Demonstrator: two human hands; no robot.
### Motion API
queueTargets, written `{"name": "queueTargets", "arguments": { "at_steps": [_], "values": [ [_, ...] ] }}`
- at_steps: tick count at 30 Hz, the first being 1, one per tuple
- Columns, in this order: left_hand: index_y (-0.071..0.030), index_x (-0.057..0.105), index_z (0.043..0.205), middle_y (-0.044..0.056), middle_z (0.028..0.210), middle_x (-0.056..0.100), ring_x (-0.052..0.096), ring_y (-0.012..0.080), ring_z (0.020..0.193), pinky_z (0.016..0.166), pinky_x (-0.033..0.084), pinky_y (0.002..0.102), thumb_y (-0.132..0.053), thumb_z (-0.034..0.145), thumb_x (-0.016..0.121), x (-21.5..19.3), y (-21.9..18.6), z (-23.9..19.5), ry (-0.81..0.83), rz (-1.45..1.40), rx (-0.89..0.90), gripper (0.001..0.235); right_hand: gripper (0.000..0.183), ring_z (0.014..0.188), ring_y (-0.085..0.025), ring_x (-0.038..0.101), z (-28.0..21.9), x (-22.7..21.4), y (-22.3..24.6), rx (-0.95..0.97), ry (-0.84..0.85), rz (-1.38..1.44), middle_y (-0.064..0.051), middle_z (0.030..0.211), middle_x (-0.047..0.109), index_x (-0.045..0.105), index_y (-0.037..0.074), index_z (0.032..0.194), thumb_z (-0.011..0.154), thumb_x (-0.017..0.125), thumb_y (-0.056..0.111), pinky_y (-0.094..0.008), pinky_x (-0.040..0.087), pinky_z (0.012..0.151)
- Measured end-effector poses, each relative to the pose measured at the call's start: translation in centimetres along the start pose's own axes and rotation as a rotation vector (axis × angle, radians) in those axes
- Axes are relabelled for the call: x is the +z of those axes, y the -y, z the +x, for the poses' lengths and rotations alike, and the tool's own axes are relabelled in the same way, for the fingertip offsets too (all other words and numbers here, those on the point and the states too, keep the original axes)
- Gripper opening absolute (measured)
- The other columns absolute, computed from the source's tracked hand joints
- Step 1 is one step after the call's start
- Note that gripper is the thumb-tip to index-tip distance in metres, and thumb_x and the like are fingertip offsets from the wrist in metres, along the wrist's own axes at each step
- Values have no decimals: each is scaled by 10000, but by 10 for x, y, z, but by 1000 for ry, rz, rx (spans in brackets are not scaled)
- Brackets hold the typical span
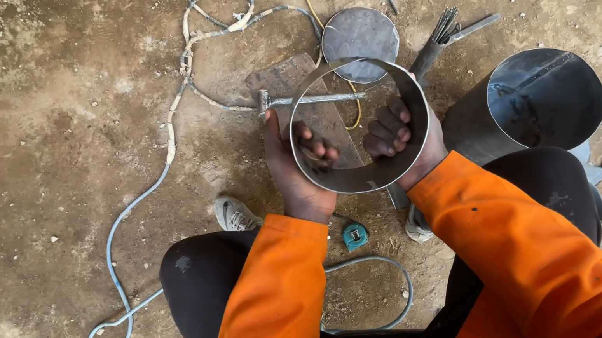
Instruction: Fitting and hammering metal rings onto cylinders to fabricate components.
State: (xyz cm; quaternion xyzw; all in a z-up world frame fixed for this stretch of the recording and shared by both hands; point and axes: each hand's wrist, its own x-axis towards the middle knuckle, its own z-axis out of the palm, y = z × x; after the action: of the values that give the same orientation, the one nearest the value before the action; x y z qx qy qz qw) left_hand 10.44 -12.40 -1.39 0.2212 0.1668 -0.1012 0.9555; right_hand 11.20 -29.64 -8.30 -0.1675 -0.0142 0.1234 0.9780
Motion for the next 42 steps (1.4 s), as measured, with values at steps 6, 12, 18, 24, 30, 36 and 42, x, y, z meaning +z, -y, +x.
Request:
{"name": "queueTargets", "arguments": {
  "at_steps": [6, 12, 18, 24, 30, 36, 42],
  "values": [
    [-162, 510, 543, 57, 383, 396, 463, 202, 312, 365, 415, 268, -627, 1018, 478, -2, 26, -5, -4, -119, -3, 665, 337, 556, -153, 563, 6, -16, -7, -2, 317, 150, -2, 587, 547, 602, 154, 806, 1042, 526, 383, -271, 468, 558],
    [-184, 408, 498, 16, 360, 281, 333, 175, 268, 331, 334, 253, -634, 1028, 415, -15, 23, 12, 64, -167, 26, 696, 255, 647, -146, 564, 8, -20, -13, 43, 376, 142, 14, 697, 578, 606, 170, 954, 1036, 545, 404, -299, 458, 664],
    [-196, 369, 486, 18, 344, 253, 330, 169, 254, 311, 298, 241, -598, 1021, 440, -7, 23, 9, 67, -188, 10, 673, 381, 625, -143, 584, 10, 4, -5, 84, 500, 100, 15, 666, 574, 583, 176, 829, 1082, 448, 428, -277, 473, 648],
    [-197, 364, 481, 23, 337, 271, 351, 164, 252, 312, 316, 232, -561, 1034, 431, 0, 22, 4, 72, -136, -14, 665, 393, 634, -144, 601, 9, 3, -2, 76, 538, 98, 12, 677, 593, 601, 170, 832, 1084, 446, 429, -276, 486, 650],
    [-181, 475, 527, 29, 387, 429, 493, 161, 336, 383, 389, 223, -591, 1028, 460, 8, 7, 1, 104, 5, -41, 648, 576, 535, -190, 590, 9, 24, 31, 106, 432, -27, -39, 567, 537, 591, 112, 764, 1096, 328, 501, -297, 485, 555],
    [-169, 402, 483, 31, 344, 307, 380, 158, 268, 318, 324, 218, -538, 1032, 459, -6, 12, 5, 137, -80, -99, 664, 614, 496, -193, 548, -2, 19, 23, 61, 173, 17, -63, 545, 540, 661, 77, 820, 1080, 334, 527, -319, 452, 529],
    [-174, 404, 482, 24, 340, 298, 372, 148, 267, 319, 331, 232, -537, 1041, 414, 1, 14, 12, 195, -141, -31, 667, 479, 572, -178, 539, 6, -11, -11, -60, 349, 65, -15, 600, 526, 602, 130, 829, 1079, 376, 471, -333, 449, 642]
  ]
}}
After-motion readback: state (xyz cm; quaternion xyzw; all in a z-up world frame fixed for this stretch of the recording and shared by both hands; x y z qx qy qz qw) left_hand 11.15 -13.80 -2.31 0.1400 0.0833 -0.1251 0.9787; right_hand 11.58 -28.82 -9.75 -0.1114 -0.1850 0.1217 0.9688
